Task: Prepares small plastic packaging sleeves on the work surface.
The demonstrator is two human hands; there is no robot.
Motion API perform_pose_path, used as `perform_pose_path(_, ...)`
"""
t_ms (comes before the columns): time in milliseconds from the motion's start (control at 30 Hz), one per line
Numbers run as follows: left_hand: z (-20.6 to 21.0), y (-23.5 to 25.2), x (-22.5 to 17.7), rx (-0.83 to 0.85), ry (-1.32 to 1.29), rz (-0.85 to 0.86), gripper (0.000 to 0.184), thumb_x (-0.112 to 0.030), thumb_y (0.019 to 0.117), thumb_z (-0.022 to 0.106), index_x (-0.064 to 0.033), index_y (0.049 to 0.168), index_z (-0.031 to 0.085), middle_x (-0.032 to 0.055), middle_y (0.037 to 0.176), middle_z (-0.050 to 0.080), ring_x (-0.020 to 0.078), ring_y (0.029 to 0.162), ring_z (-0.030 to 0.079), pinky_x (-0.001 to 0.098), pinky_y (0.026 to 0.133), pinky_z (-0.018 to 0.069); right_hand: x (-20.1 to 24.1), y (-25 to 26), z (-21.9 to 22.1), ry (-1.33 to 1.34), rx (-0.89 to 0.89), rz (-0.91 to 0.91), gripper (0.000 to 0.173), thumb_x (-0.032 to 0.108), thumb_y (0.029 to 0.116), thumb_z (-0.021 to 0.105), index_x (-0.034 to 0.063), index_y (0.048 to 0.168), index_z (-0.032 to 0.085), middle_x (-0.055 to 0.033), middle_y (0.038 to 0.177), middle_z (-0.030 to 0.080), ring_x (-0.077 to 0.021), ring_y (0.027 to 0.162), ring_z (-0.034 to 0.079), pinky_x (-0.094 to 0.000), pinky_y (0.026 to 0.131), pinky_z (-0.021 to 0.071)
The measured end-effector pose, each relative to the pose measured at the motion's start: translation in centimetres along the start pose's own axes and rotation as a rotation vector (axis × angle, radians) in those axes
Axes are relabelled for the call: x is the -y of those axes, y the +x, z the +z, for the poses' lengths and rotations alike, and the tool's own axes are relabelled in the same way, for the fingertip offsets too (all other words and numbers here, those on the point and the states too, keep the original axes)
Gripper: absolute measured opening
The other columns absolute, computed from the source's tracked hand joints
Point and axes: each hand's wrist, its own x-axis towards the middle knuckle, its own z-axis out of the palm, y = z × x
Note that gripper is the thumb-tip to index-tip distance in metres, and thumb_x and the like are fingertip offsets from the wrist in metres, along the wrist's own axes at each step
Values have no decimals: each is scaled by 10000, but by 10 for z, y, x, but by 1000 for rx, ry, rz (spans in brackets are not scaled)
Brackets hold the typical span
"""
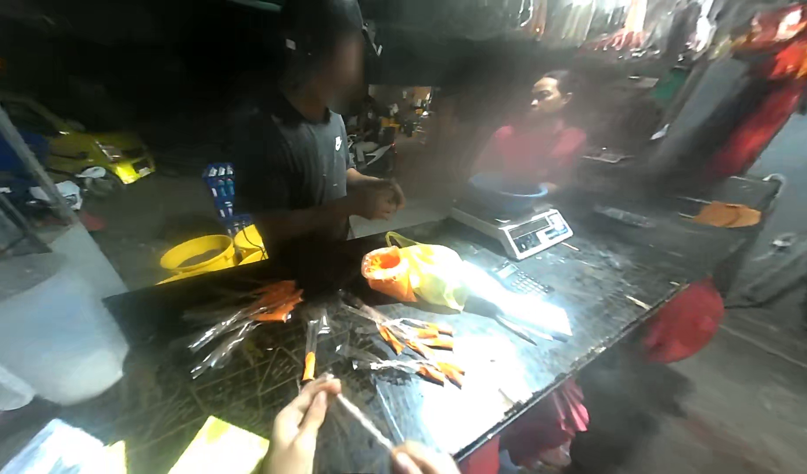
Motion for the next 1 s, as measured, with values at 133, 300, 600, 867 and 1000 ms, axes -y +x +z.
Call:
perform_pose_path(133,-9,61,33,15,846,168,312,-98,948,687,1,1244,689,259,1330,610,475,1256,535,627,1064,381,-31,45,-42,-266,-143,206,345,145,1065,427,-66,1077,700,-104,782,636,-144,660,555,-342,668,492)
perform_pose_path(300,-1,114,48,-61,1198,-284,609,-328,971,701,7,1440,504,270,1447,508,458,1401,413,611,1126,321,-30,101,-82,-763,-77,583,514,329,1083,483,-3,1475,481,-226,1423,570,-367,1316,562,-515,1117,416)
perform_pose_path(600,-24,105,38,51,1053,-396,317,-143,987,659,8,1265,652,239,1220,662,401,1211,587,593,1080,372,-44,65,-46,-533,-247,190,329,134,1013,570,-60,1265,654,-281,1316,618,-428,1208,613,-539,1046,467)
perform_pose_path(867,-28,68,27,45,500,-172,195,17,976,618,96,1151,583,169,1078,659,151,907,621,305,816,514,-32,51,-5,-266,-100,-52,239,66,978,554,-55,1073,737,-213,1103,717,-346,1067,677,-479,958,517)
perform_pose_path(1000,-11,42,22,88,164,-57,86,36,955,556,13,1038,563,10,957,717,17,899,671,204,842,542,-23,60,4,-191,-105,-83,239,100,978,579,-36,1106,727,-187,1082,712,-250,1011,684,-354,914,543)
